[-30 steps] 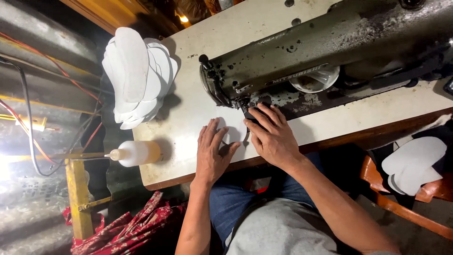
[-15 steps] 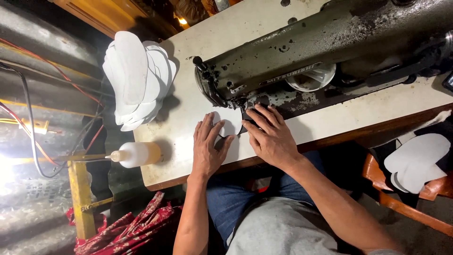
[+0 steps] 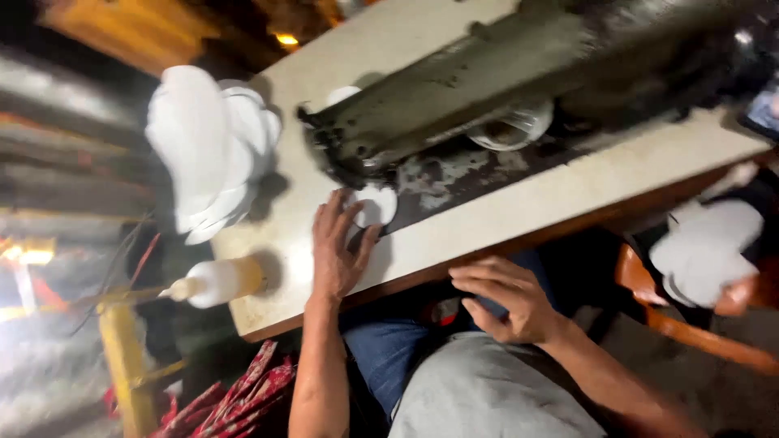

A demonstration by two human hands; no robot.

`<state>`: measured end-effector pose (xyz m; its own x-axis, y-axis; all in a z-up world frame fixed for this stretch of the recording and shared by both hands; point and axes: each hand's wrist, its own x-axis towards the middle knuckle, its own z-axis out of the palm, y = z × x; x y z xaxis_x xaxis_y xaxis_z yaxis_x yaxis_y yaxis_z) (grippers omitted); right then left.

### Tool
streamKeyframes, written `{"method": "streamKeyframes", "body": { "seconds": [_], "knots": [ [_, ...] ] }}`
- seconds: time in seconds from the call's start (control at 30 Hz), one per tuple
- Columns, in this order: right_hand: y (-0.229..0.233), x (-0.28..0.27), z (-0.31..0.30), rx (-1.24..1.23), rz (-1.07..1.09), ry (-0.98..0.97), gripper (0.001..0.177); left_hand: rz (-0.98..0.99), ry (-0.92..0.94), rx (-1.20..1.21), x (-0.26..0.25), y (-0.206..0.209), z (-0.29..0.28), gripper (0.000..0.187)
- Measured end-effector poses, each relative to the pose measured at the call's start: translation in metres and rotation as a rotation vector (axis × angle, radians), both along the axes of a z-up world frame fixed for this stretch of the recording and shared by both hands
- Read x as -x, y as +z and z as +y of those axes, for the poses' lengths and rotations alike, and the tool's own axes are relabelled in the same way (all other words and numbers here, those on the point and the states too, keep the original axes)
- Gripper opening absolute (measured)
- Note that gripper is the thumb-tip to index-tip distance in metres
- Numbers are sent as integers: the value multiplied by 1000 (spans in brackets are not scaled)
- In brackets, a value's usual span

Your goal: The person is using an industrial sewing machine to stitch around the edges of white shoe insole components.

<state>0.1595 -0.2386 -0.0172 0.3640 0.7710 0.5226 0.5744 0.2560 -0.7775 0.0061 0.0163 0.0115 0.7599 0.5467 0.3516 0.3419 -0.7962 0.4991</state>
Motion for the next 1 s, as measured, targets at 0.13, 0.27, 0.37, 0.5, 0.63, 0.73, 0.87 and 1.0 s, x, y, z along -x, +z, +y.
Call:
{"method": "streamKeyframes", "body": {
  "seconds": [0.13,0.27,0.37,0.5,0.63,0.73,0.87,1.0],
  "knots": [
    [-67,-19,-61,155,64,-300,18,-27,-77,6,3,-13,12,40],
    [-122,-57,-117,413,115,-540,24,155,-37,2,5,-4,13,40],
    [-189,-79,-151,452,299,-741,24,263,-39,-17,-9,12,6,42],
    [-295,-119,-200,509,341,-927,36,265,-26,-8,-21,14,0,35],
    [-407,-159,-272,630,-431,-970,45,292,103,117,-7,2,19,41],
    [-367,-176,-258,987,-245,-898,58,231,-8,69,-6,3,25,33],
    [-303,-178,-239,1485,332,-820,77,193,-181,-39,-11,13,30,34],
    [-297,-189,-218,1621,284,-851,88,192,-123,-77,-15,11,29,19]
  ]
}}
